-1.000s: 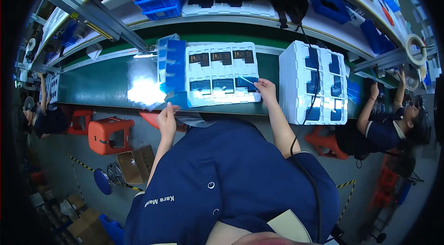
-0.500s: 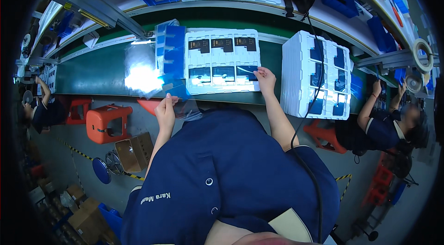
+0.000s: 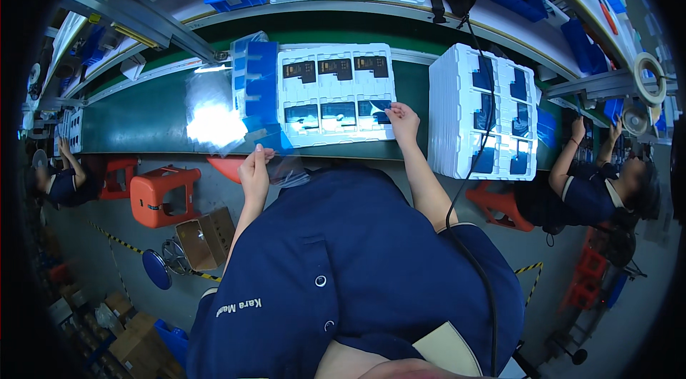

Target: The person places small blue rectangular components into white foam trays on a factory assembly line. They handle the components one at a time, positioning them into designated slots within the trays.

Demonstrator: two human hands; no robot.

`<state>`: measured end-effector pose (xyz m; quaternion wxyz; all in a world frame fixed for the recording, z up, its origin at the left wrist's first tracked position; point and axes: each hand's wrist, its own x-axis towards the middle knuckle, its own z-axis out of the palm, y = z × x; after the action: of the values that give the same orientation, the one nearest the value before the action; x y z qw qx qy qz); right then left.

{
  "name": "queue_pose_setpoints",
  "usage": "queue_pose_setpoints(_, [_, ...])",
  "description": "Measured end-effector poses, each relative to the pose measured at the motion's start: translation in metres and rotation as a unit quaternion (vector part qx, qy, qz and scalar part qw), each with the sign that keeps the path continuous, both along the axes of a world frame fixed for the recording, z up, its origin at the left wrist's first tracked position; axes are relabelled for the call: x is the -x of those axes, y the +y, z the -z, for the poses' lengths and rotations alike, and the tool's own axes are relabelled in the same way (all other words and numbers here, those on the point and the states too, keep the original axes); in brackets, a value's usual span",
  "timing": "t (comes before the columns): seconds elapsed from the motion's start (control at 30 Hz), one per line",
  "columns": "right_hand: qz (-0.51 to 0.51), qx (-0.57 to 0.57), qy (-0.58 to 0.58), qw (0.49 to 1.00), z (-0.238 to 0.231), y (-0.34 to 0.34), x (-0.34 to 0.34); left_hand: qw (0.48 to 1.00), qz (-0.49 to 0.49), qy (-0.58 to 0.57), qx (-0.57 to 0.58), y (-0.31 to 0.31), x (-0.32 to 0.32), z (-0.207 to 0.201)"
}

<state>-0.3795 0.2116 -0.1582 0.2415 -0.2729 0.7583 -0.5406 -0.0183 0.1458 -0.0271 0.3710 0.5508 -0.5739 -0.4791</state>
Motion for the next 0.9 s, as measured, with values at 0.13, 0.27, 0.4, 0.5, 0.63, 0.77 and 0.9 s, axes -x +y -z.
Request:
queue_pose_setpoints(0.13, [0.002,-0.005,0.047,0.999,-0.002,-0.001,-0.004,1.000,0.007,0.022,0.001,-0.002,0.000,0.008])
queue_pose_setpoints(0.27, [0.000,-0.008,0.085,0.996,-0.013,-0.002,-0.008,0.999,0.041,-0.014,-0.008,-0.004,0.005,0.001])
queue_pose_setpoints(0.4, [-0.040,-0.057,0.157,0.985,-0.030,-0.001,-0.014,0.997,0.061,0.033,-0.012,-0.004,0.010,0.005])
queue_pose_setpoints(0.5, [-0.045,-0.076,0.263,0.961,-0.059,-0.002,-0.030,0.992,0.055,0.097,-0.062,-0.001,0.019,-0.004])
queue_pose_setpoints(0.63, [-0.177,0.018,0.210,0.961,-0.057,-0.009,-0.047,0.988,0.106,0.087,-0.069,0.004,0.033,-0.023])
queue_pose_setpoints(0.77, [-0.395,0.072,-0.302,0.864,-0.107,-0.021,-0.104,0.984,0.140,0.104,-0.047,0.000,0.034,-0.020])
queue_pose_setpoints(0.9, [-0.449,0.046,-0.269,0.851,-0.118,-0.033,-0.109,0.971,0.153,0.168,-0.071,-0.004,0.034,-0.023])
